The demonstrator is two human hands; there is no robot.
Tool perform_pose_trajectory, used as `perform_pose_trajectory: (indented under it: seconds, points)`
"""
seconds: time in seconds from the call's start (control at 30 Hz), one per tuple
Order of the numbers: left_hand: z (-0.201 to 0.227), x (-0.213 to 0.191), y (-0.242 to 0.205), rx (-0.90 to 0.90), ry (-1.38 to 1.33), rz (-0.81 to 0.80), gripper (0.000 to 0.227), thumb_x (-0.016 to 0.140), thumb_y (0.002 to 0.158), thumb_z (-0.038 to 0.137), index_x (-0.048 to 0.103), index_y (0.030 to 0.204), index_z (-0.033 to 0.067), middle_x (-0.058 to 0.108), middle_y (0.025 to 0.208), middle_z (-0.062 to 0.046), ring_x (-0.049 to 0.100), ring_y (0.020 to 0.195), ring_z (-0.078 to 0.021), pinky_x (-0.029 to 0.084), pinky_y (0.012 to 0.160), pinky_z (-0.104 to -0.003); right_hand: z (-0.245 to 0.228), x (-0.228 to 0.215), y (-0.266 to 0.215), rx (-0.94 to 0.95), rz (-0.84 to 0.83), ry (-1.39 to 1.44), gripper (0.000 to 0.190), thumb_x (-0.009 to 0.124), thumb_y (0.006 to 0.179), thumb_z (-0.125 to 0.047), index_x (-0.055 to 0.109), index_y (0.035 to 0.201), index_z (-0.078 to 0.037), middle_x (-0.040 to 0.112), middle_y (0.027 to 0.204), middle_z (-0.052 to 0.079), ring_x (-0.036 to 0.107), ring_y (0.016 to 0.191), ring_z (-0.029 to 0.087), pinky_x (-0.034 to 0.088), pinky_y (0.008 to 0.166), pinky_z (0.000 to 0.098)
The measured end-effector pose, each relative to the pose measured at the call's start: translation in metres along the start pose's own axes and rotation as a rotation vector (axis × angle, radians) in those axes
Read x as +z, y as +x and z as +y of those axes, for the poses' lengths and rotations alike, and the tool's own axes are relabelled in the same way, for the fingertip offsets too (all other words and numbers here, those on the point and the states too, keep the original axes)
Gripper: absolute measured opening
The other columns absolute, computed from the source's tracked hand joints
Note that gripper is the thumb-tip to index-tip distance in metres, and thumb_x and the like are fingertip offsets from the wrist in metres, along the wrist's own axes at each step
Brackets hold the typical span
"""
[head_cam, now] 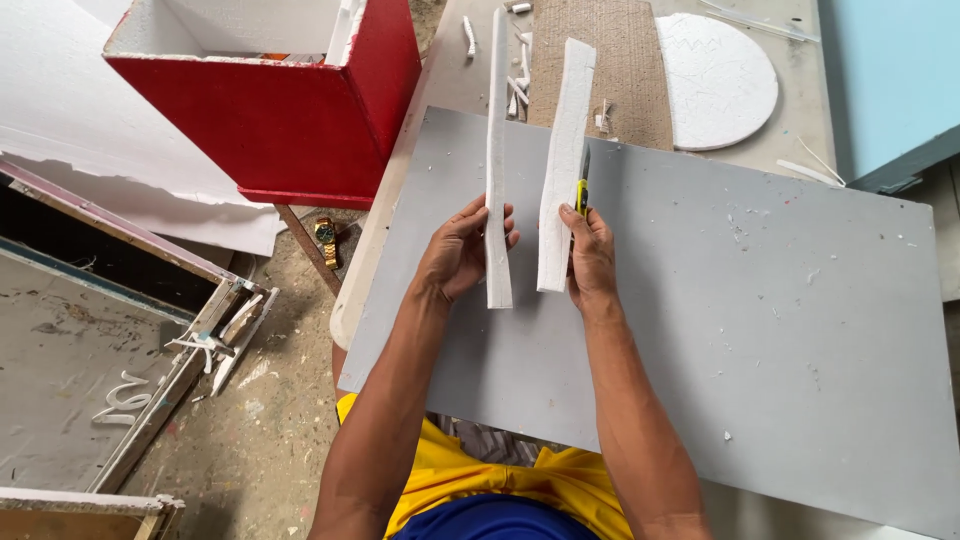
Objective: Cutting and trimming long strips of white foam using a utility knife on a grey board placed on the floor.
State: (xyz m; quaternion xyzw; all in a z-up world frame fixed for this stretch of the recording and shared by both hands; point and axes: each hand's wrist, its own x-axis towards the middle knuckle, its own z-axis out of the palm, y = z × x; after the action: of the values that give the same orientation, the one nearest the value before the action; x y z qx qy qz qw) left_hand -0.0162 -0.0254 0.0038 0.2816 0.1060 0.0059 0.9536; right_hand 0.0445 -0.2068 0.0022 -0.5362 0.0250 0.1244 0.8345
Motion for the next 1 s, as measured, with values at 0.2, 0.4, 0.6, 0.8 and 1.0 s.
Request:
perform_pose_trajectory:
  seconds: [0.2,0.4,0.6,0.8,1.0]
  points:
    - [0.017,-0.011,0.003,0.008,-0.115,-0.113,0.035,0.057,0.101,0.015,0.058,0.134,0.0028,0.069,0.121,-0.019,0.073,0.101,-0.026,0.06,0.092,-0.043,-0.02,0.012,-0.022,0.016,-0.065,-0.306,0.025,0.079,0.083,-0.027,0.063,0.09,-0.009,0.068,0.072,0.008,0.067,0.06,0.012,0.056,0.056,0.0236]
    - [0.021,-0.018,-0.003,0.047,-0.144,-0.122,0.032,0.057,0.101,0.017,0.059,0.132,0.0095,0.066,0.129,-0.015,0.073,0.099,-0.0254,0.063,0.087,-0.041,0.002,0.001,-0.013,0.027,-0.094,-0.456,0.031,0.088,0.077,-0.024,0.069,0.091,-0.004,0.068,0.071,0.009,0.065,0.058,0.013,0.055,0.054,0.0225]
    - [0.021,-0.017,-0.006,0.066,-0.127,-0.085,0.029,0.058,0.101,0.02,0.061,0.128,0.0127,0.067,0.128,-0.014,0.074,0.092,-0.0235,0.064,0.081,-0.037,0.002,0.003,-0.012,0.036,-0.096,-0.481,0.031,0.088,0.076,-0.027,0.068,0.088,-0.007,0.063,0.065,0.004,0.058,0.047,0.009,0.048,0.043,0.018]
    - [0.011,-0.007,-0.004,0.122,-0.075,0.015,0.033,0.052,0.104,0.028,0.06,0.13,0.0094,0.073,0.109,-0.011,0.072,0.083,-0.0164,0.063,0.075,-0.029,-0.044,0.031,-0.044,0.037,-0.094,-0.363,0.026,0.076,0.084,-0.031,0.06,0.083,-0.011,0.055,0.053,0.005,0.047,0.035,0.008,0.039,0.03,0.0166]
    - [-0.009,0.024,-0.006,0.253,0.169,0.032,0.044,0.051,0.103,0.042,0.058,0.127,0.0052,0.061,0.087,-0.001,0.063,0.075,-0.0096,0.059,0.069,-0.025,-0.028,0.026,-0.03,0.152,-0.162,-0.116,0.023,0.07,0.083,-0.031,0.063,0.097,-0.013,0.073,0.084,0.013,0.061,0.048,0.013,0.048,0.043,0.0228]
